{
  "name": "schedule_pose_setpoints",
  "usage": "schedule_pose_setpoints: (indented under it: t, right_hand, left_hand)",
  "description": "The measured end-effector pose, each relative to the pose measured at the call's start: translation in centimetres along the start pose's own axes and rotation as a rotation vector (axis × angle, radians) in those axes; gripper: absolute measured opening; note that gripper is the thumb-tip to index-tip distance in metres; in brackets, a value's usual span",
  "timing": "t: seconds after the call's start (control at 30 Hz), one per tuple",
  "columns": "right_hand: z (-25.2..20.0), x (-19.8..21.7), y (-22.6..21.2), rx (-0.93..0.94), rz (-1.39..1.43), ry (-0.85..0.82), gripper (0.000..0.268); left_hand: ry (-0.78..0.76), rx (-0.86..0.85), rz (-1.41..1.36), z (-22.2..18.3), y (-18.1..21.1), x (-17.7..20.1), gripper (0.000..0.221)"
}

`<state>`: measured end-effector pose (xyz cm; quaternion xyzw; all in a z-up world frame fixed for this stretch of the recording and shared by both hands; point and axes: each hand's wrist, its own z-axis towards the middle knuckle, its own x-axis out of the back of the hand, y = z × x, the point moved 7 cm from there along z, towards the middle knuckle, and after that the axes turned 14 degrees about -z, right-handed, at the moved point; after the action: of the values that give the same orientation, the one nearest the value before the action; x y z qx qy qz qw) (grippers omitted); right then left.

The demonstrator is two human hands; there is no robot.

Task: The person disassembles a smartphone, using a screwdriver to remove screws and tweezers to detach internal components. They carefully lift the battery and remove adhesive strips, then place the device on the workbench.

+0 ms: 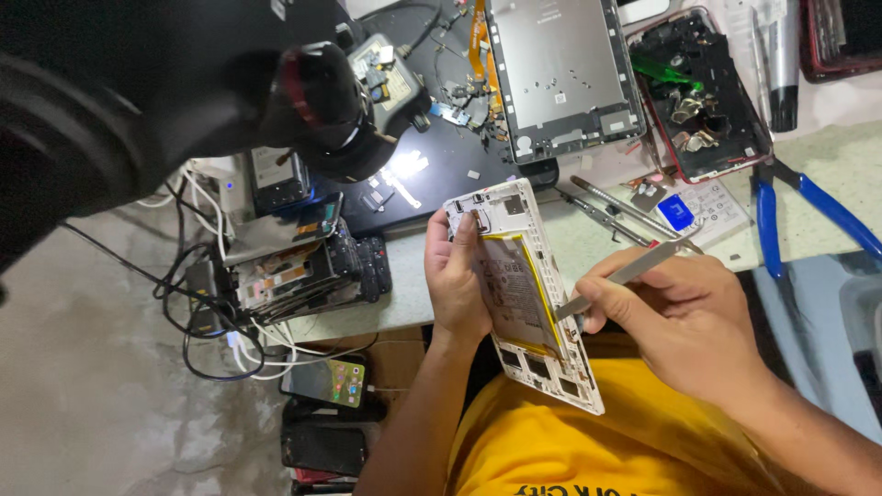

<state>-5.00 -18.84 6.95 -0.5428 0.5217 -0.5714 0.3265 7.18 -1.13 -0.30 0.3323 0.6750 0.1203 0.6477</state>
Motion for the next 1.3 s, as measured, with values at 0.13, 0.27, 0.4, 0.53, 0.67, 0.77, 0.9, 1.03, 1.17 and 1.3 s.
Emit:
schedule_pose_setpoints:
  t: [0.13, 0.27, 0.4, 0.53, 0.67, 0.77, 0.9, 1.03, 1.17, 1.3]
  right_hand:
    - [0.0, -0.5, -2.1, 0.026, -0.037, -0.041, 0.009]
    - [0.3, -0.8, -4.7, 0.158, -0.111, -0.05, 0.008]
    - [0.3, -1.1, -6.7, 0.216, -0.14, -0.024, 0.006]
    - [0.3, -1.2, -7.7, 0.237, -0.177, 0.0, 0.005]
    - [0.2, -1.1, -8.0, 0.252, -0.221, 0.018, 0.007]
    - [0.0, -0.9, -7.6, 0.268, -0.263, 0.02, 0.007]
    - [-0.2, 0.4, -5.1, 0.135, -0.189, 0.062, 0.009]
    - [0.6, 1.8, -0.8, -0.051, -0.052, 0.052, 0.013]
    - [1.2, 2.0, 2.7, -0.065, 0.131, 0.05, 0.017]
    - [0.1, 1.9, 4.3, -0.009, 0.198, 0.115, 0.018]
  left_hand:
    - [0.001, 0.01, -0.023, 0.1, 0.0, 0.4, 0.022]
    - [0.004, 0.066, -0.105, 0.0, 0.0, 0.5, 0.021]
    - [-0.039, 0.099, -0.125, -0.1, -0.1, 0.2, 0.02]
    - [-0.016, 0.121, -0.149, 0.2, -0.3, 0.3, 0.02]
    - [-0.031, 0.118, -0.172, 0.2, -0.3, 0.0, 0.02]
    - [-0.025, 0.116, -0.165, 0.1, -0.2, -0.1, 0.02]
    - [0.019, 0.034, -0.112, 0.2, 0.5, -0.2, 0.02]
    - [0.078, -0.089, 0.008, 0.4, 1.7, 0.0, 0.021]
    - [0.128, -0.15, 0.106, 0.6, 1.9, 0.5, 0.025]
    - [0.179, -0.217, 0.123, 0.8, 2.1, 1.2, 0.024]
